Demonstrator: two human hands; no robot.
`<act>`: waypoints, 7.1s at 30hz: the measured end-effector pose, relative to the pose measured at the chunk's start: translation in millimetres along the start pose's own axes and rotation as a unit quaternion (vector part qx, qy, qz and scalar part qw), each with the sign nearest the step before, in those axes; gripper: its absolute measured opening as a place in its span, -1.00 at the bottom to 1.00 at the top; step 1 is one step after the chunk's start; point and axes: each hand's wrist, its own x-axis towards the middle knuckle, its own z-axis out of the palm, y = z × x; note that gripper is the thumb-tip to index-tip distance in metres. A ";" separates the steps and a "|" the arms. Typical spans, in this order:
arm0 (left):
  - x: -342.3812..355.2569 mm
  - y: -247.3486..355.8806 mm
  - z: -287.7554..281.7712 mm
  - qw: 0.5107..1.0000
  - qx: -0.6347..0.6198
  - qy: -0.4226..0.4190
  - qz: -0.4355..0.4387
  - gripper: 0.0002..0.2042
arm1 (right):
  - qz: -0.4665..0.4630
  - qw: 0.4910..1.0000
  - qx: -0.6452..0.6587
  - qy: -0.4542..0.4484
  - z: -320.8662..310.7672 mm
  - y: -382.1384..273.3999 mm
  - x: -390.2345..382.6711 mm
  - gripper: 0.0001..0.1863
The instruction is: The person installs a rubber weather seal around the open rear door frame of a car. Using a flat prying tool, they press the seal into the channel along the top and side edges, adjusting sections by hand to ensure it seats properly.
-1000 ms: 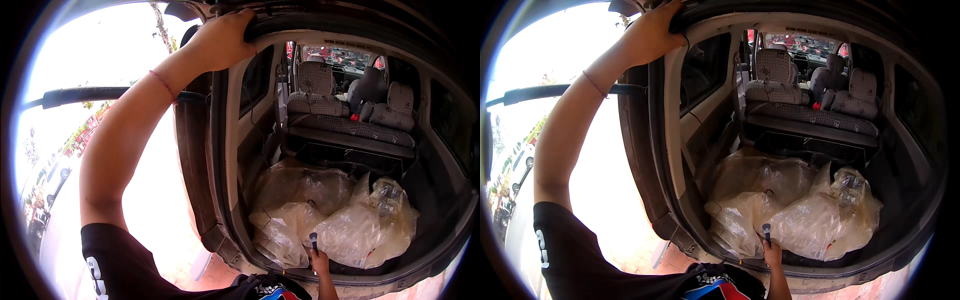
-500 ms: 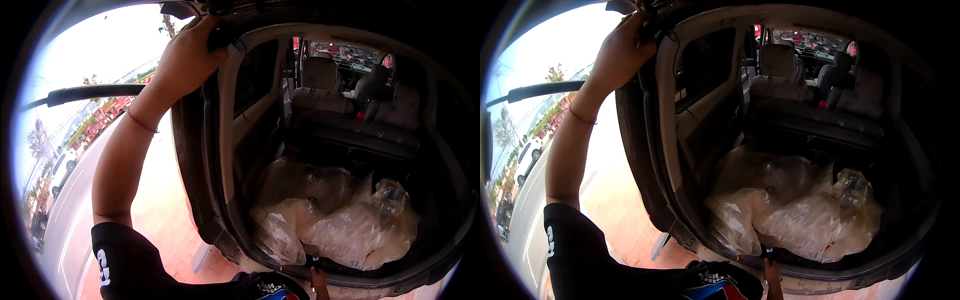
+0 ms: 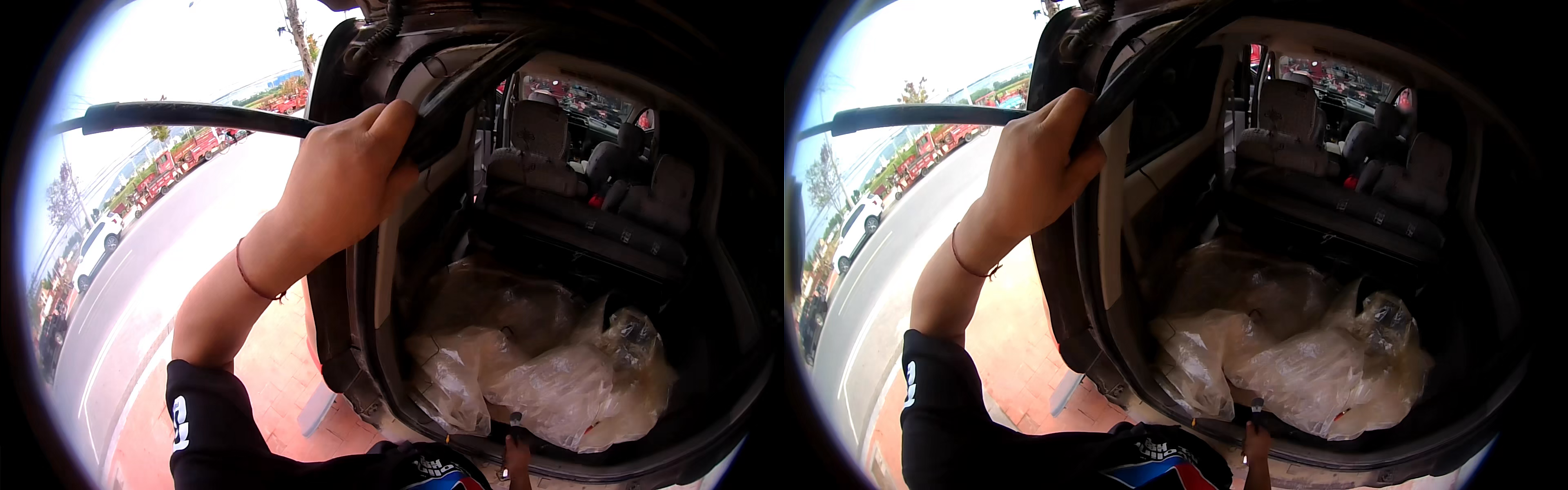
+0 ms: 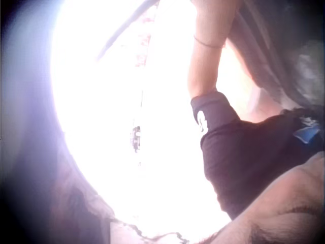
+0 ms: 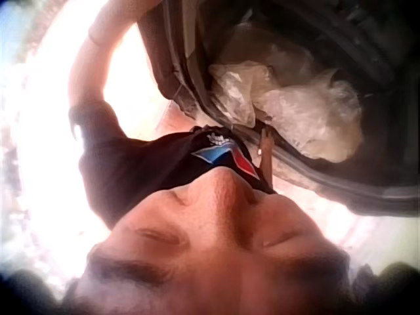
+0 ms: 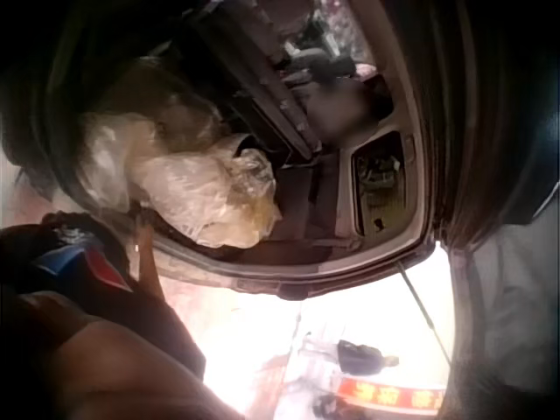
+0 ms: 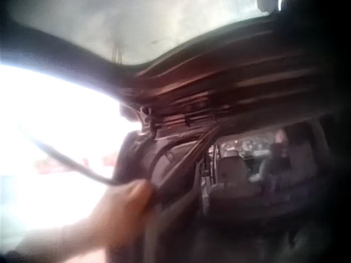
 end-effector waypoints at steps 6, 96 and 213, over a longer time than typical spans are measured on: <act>2.9 -30.6 32.0 0.973 -0.010 0.199 -0.117 -0.69 | -0.100 0.975 -0.190 -0.054 -4.1 15.9 18.6 -0.32; -14.2 26.2 106.8 0.963 -0.059 0.196 -0.176 -0.29 | -0.688 0.718 0.096 0.035 -5.1 -639.6 -156.9 -0.81; -0.2 12.6 131.1 0.894 -0.089 0.330 -0.288 -0.67 | -0.726 0.661 0.187 0.035 14.1 -757.4 -89.8 -0.70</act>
